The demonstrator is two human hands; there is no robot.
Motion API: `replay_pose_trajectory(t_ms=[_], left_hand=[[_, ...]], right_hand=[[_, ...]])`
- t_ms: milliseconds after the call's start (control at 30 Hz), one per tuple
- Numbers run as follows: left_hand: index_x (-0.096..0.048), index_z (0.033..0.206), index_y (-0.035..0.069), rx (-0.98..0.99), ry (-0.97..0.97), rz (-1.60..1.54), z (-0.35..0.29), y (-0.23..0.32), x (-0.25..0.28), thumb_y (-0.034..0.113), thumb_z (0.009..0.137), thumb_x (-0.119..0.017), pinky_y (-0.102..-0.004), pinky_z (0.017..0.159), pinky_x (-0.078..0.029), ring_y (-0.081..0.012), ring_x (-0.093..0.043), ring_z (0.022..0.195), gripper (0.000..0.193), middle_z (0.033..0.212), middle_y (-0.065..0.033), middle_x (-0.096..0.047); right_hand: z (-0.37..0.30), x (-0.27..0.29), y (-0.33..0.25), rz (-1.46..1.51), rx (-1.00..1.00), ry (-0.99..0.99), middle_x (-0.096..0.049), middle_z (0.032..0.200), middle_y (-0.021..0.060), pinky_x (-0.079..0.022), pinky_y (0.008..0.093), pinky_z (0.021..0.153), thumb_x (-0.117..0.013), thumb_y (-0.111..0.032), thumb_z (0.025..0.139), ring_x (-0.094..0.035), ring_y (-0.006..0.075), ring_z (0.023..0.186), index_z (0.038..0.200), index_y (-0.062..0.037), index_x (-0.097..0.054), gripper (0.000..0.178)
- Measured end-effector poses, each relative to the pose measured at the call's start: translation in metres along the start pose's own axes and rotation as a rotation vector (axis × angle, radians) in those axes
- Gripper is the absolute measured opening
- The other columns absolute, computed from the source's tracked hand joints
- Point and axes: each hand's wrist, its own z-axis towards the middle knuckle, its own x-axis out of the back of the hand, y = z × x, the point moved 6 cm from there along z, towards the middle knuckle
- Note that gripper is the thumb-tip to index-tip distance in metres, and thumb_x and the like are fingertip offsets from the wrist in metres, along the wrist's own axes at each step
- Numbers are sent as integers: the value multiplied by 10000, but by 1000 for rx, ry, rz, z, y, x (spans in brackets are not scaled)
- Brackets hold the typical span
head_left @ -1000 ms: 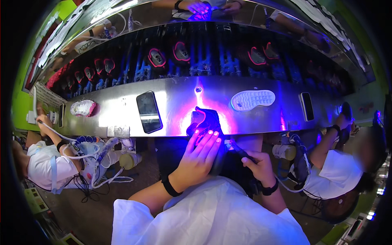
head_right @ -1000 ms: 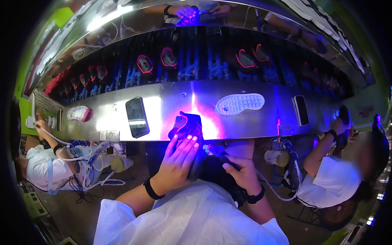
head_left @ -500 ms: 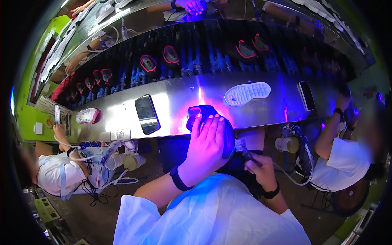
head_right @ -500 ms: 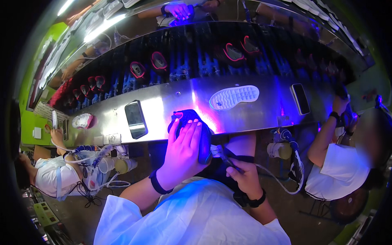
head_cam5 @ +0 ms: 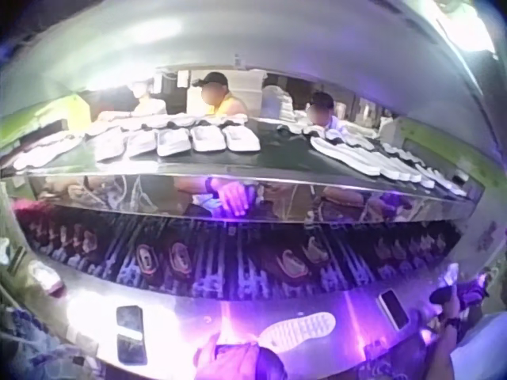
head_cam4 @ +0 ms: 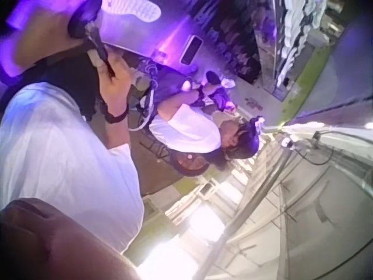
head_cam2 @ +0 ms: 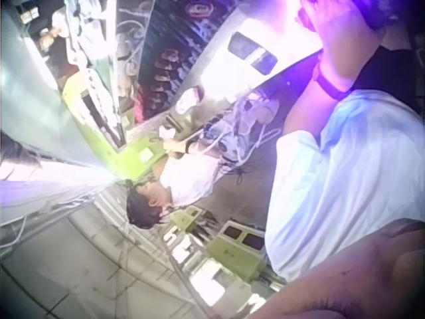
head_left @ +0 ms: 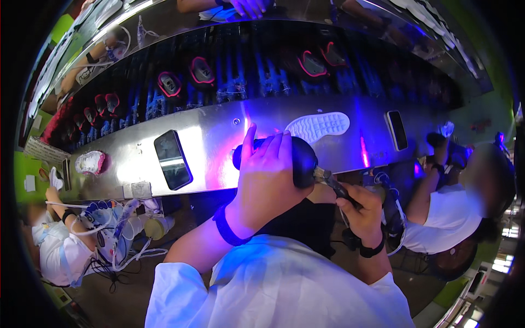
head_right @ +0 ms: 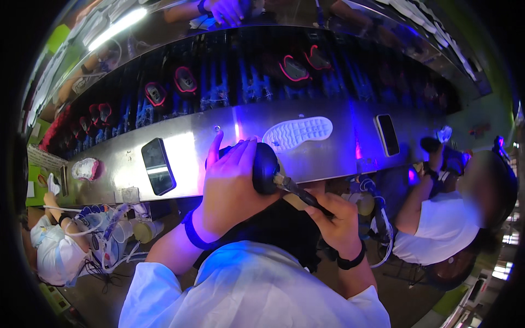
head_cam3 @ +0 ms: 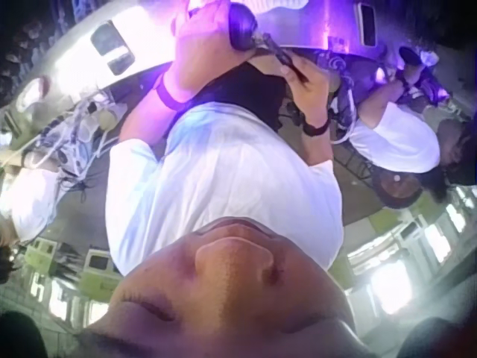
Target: The recorder uses a brush to apply a liquid adhesive or primer to the upper edges of various shoes on a production line.
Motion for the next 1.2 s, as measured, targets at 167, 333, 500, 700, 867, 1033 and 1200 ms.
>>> replay_pose_trajectory(t_ms=[167,333,500,700,867,1033,1200], left_hand=[[-559,1313,-83,20,-47,-38,21,-25,-1,407,621,-890,-548,1182,-307,-349,-680,1087,910,1175,-226,-681],[-380,1503,-53,34,-81,12,20,-47,-4,342,696,-852,-510,1099,-425,-372,-622,1179,1014,1267,-229,-629],[-332,1579,119,-28,-272,227,3,-75,3,202,673,-834,-436,776,-569,-343,-663,1015,1039,1048,-163,-629],[-411,1531,82,15,-350,-120,-31,-71,15,318,648,-896,-451,819,-586,-399,-702,939,1034,1086,-188,-699],[-444,1503,59,-105,-280,-496,-45,-47,22,315,662,-935,-401,965,-554,-321,-705,1113,1007,1244,-158,-697],[-470,1466,40,72,-567,-739,-50,-30,14,295,721,-918,-376,1005,-531,-228,-700,1115,906,1260,-105,-698],[-479,1446,13,103,-617,-892,-45,-9,8,252,737,-918,-374,1033,-510,-202,-669,1149,867,1265,-91,-689]], right_hand=[[41,-7,-6,-89,103,14,-675,836,98,-488,279,686,-758,-74,872,-639,165,739,1157,-3,-725,296],[58,-16,12,-8,81,77,-697,873,75,-503,273,713,-761,-83,881,-646,137,759,1189,23,-707,331],[45,-38,49,354,-255,-84,-682,834,41,-493,244,654,-736,-152,939,-614,94,701,1203,59,-690,341],[60,-17,12,322,-134,-143,-682,845,29,-501,234,666,-733,-90,930,-617,80,720,1246,51,-679,350],[62,-6,-14,270,-35,-222,-700,863,30,-490,268,703,-751,-104,917,-616,98,769,1205,26,-706,320],[52,9,-15,315,-83,-246,-737,950,70,-510,296,801,-751,-107,914,-654,127,870,1212,16,-708,325],[43,20,-2,323,-58,-238,-729,954,60,-504,287,806,-741,-91,915,-636,116,870,1218,7,-711,319]])
